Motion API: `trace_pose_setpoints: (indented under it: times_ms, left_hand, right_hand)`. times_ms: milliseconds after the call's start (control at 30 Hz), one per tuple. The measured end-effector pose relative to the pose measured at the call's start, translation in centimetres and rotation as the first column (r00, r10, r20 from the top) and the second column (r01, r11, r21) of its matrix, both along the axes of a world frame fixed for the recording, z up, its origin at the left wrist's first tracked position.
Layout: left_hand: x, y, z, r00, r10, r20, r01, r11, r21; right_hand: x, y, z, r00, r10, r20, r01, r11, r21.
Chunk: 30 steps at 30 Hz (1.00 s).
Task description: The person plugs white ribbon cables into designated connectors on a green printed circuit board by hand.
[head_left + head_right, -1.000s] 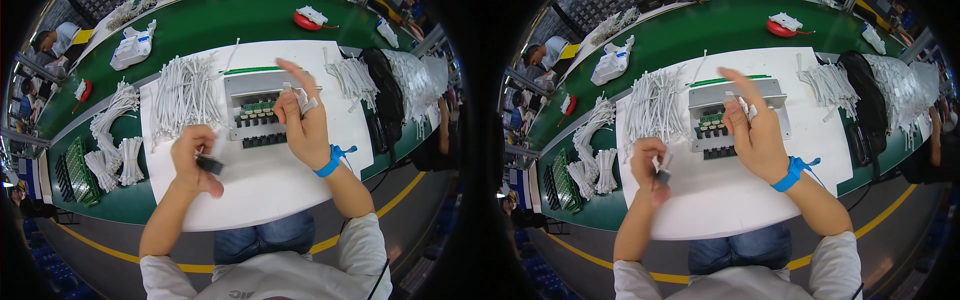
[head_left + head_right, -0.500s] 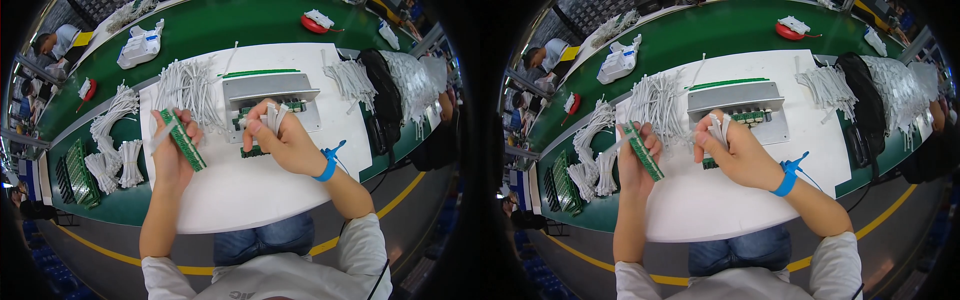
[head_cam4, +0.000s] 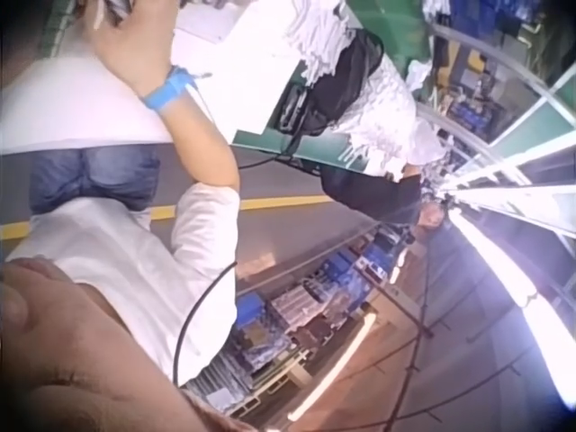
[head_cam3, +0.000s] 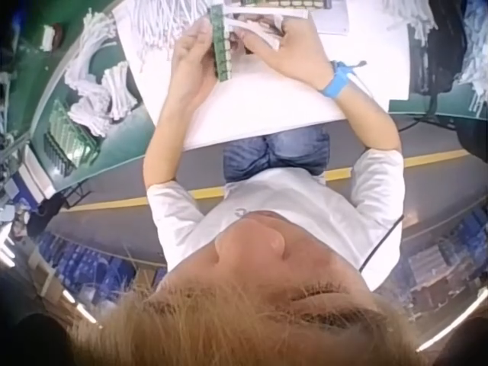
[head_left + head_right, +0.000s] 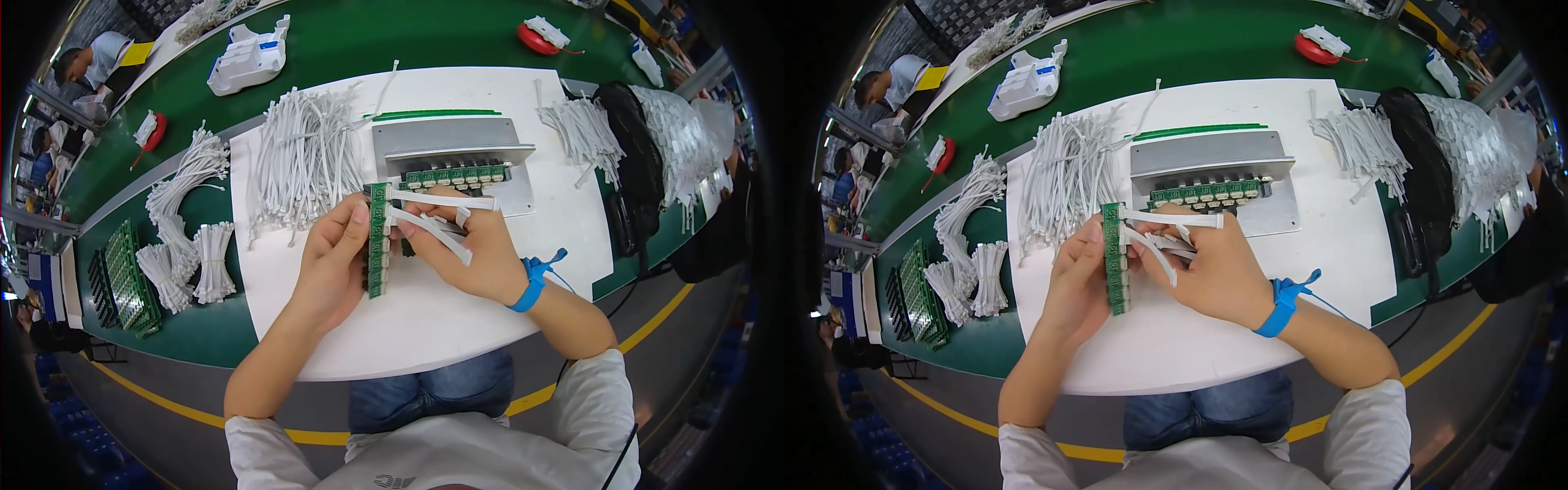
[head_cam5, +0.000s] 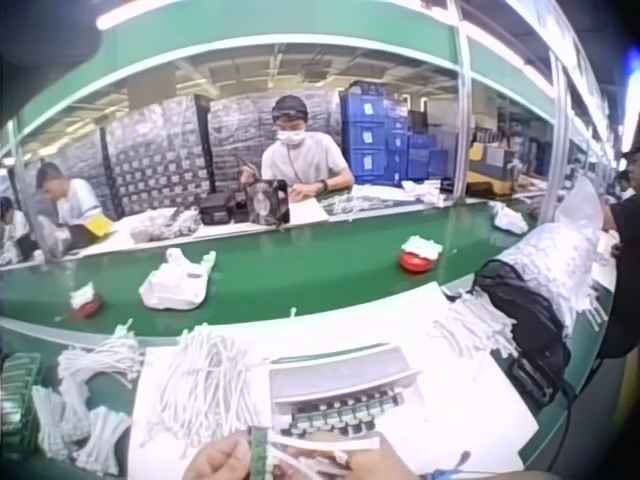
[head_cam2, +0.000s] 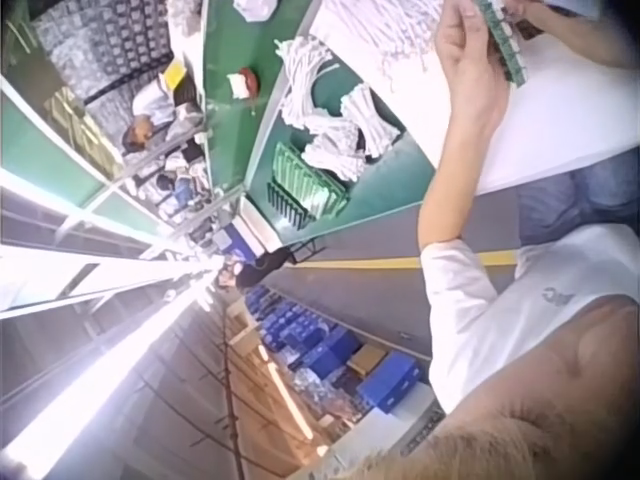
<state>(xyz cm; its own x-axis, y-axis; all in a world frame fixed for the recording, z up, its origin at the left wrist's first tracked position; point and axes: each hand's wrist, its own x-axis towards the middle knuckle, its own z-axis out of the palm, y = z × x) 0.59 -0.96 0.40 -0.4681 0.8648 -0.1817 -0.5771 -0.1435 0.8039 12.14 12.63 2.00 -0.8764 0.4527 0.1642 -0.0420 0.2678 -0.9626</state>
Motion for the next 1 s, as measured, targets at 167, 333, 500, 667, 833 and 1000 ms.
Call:
trace_pose_setpoints:
  times_ms: [167, 333, 500, 667, 833, 1000]
  left_hand:
    - [0.2, 0.1, -0.9, 0.998, 0.068, 0.014, -0.067, 0.998, -0.019]
    - [0.6, 0.3, -1.2, 0.945, 0.191, -0.267, -0.199, 0.980, -0.003]
    - [0.8, 0.8, -1.5, 0.939, 0.185, -0.291, -0.191, 0.982, 0.010]
    - [0.3, 0.5, -1.3, 0.971, 0.155, -0.182, -0.168, 0.984, -0.058]
    - [-0.6, -0.1, -1.3, 0.997, 0.060, 0.045, -0.060, 0.998, -0.008]
    - [0.1, 0.4, -0.5, 0.995, 0.102, -0.005, -0.102, 0.995, -0.002]
  right_hand:
    - [0.0, 0.1, -1.0, 1.000, -0.024, -0.005, 0.024, 1.000, -0.018]
    - [0.1, 0.1, 0.2, 0.999, -0.007, 0.031, 0.009, 0.998, -0.064]
    - [0.3, 1.1, -0.9, 0.995, 0.044, 0.094, -0.039, 0.998, -0.054]
    - [-0.2, 0.8, -0.7, 0.999, 0.005, 0.054, 0.006, 0.980, -0.198]
    - [-0.3, 0.4, 0.5, 0.996, -0.090, -0.005, 0.086, 0.964, -0.253]
    - [0.2, 1.6, -0.6, 0.973, 0.117, 0.199, -0.102, 0.991, -0.083]
